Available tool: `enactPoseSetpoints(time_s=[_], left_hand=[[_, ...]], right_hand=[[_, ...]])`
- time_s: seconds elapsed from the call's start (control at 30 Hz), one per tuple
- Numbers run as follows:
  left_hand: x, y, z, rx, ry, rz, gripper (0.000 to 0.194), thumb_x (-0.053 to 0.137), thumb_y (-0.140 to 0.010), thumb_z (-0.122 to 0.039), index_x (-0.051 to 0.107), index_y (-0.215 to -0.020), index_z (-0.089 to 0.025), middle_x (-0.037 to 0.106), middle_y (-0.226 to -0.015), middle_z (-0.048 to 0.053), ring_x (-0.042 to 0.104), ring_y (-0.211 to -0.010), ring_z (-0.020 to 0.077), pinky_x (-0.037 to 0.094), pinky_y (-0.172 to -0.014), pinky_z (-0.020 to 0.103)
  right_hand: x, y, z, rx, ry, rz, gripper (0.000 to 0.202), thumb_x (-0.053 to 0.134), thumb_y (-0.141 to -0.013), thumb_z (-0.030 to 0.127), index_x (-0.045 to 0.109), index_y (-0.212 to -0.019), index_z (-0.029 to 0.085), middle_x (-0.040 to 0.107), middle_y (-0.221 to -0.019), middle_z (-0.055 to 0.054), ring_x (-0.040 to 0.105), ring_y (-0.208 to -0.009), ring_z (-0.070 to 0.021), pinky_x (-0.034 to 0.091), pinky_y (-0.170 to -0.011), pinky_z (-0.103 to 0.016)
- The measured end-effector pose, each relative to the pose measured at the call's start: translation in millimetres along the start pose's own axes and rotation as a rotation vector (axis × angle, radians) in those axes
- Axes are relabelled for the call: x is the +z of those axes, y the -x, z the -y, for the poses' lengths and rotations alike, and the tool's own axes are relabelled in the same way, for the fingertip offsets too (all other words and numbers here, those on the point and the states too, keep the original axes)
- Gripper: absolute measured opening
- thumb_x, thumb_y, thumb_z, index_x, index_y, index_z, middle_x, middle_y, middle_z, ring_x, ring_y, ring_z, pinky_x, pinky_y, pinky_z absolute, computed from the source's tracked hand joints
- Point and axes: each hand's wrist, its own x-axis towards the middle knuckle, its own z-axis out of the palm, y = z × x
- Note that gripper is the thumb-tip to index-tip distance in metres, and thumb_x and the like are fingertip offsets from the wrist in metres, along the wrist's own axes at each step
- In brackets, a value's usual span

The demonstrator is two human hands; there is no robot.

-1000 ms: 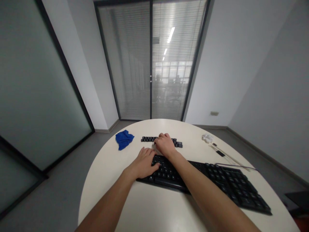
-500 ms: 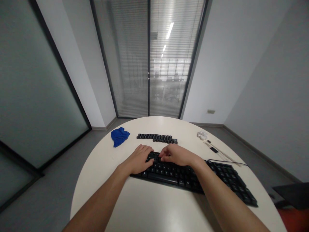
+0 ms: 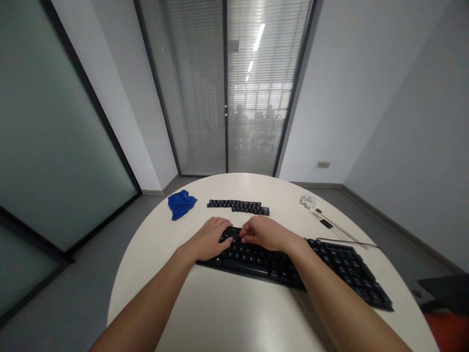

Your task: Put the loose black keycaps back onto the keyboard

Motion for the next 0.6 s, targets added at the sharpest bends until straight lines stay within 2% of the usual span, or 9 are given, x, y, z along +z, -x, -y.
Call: enactPoseSetpoints(time_s=[0.33, 0.6], left_hand=[[-3.2, -0.8, -4.0, -0.009, 0.0, 0.007, 0.034, 0.056, -0.09, -0.029, 0.057, -0.122, -0.017, 0.062, -0.126, 0.011, 0.053, -0.119, 0.0274, 0.04, -0.109, 0.044], [-0.7, -0.5, -0.7, 0.005, 0.009, -0.004, 0.034, 0.057, -0.09, -0.032, 0.057, -0.123, -0.02, 0.063, -0.125, 0.01, 0.054, -0.118, 0.0276, 0.041, -0.107, 0.045]], right_hand=[[3.3, 1.7, 19.2, 0.037, 0.229, -0.05, 0.017, 0.069, -0.083, 0.024, 0.081, -0.095, 0.025, 0.079, -0.09, -0.006, 0.071, -0.088, -0.0243, 0.047, -0.074, -0.027], [5.4, 1.3, 23.7, 0.088, 0.24, -0.06, 0.016, 0.069, -0.082, 0.027, 0.079, -0.095, 0.026, 0.078, -0.094, -0.006, 0.071, -0.09, -0.0255, 0.048, -0.074, -0.028]])
